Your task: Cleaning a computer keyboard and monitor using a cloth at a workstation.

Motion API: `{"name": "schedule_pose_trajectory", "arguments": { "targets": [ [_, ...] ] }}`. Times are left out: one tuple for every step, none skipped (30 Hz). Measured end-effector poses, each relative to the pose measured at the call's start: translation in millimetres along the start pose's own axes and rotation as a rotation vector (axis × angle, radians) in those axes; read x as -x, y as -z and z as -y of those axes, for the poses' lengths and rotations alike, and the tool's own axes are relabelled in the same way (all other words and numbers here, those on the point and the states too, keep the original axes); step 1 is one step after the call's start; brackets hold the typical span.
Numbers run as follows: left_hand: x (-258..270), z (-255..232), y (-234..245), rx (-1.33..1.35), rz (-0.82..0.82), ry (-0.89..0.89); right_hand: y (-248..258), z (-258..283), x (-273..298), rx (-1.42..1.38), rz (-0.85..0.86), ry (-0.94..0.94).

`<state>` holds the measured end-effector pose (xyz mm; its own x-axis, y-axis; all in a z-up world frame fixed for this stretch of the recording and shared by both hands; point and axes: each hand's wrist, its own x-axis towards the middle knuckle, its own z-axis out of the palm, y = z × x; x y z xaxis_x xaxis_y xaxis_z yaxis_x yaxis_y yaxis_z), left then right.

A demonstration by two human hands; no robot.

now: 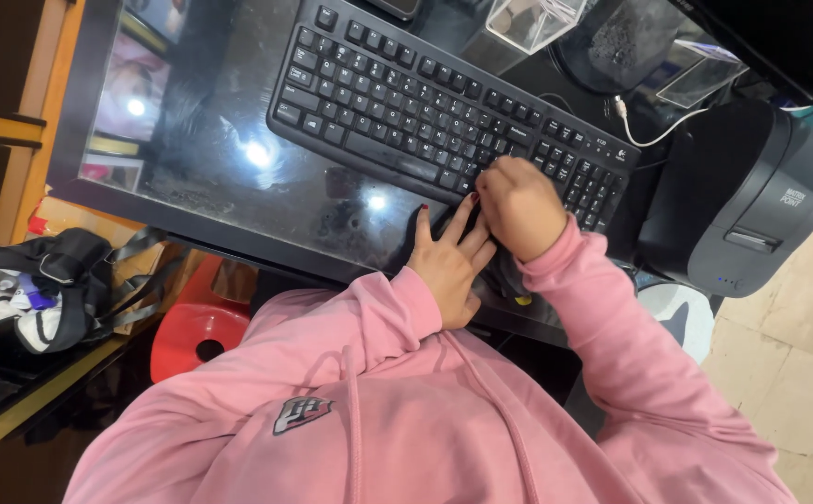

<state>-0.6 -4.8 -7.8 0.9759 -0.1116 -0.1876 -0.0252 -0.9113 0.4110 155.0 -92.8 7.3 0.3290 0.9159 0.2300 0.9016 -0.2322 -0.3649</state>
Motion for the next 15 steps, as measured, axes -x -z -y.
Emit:
{"name": "schedule_pose_trajectory", "arguments": {
  "targets": [
    [0, 0, 0, 0.000, -0.002, 0.003, -1, 2, -2, 0.000, 0.001, 0.004],
    [1, 1, 0, 0.001, 0.008, 0.000, -3, 4, -4, 0.023, 0.027, 0.013],
    [2, 1, 0, 0.002, 0.019, -0.004, -4, 7, -5, 0.045, 0.054, 0.023],
    [2, 2, -2, 0.002, 0.020, -0.006, -5, 8, -5, 0.045, 0.054, 0.021],
    [2, 4, -3, 0.014, 0.010, -0.008, -6, 9, -4, 0.099, 0.057, -0.001],
    [1, 3, -5, 0.031, -0.001, -0.012, -5, 10, -3, 0.156, 0.066, -0.023],
    [2, 0, -7, 0.038, -0.001, -0.015, -6, 10, 0, 0.159, 0.071, -0.026],
    [1, 1, -7, 0.042, -0.029, -0.012, -8, 9, -4, 0.155, 0.083, -0.022],
    [1, 2, -7, 0.046, -0.056, -0.008, -10, 8, -7, 0.152, 0.094, -0.018],
    [2, 3, -6, 0.045, -0.055, -0.011, -12, 7, -6, 0.153, 0.092, -0.021],
    [3, 3, -5, 0.050, -0.066, -0.012, -13, 6, -5, 0.182, 0.062, -0.018],
    [4, 2, -4, 0.055, -0.078, -0.019, -13, 5, -3, 0.216, 0.032, -0.018],
    [7, 0, 0, 0.054, -0.077, -0.028, -5, 1, 3, 0.221, 0.030, -0.026],
    [9, 3, 6, 0.084, -0.109, -0.035, 2, -6, 3, 0.157, -0.111, -0.130],
    [10, 4, 11, 0.113, -0.141, -0.041, 9, -12, 4, 0.091, -0.254, -0.231]
  ]
}}
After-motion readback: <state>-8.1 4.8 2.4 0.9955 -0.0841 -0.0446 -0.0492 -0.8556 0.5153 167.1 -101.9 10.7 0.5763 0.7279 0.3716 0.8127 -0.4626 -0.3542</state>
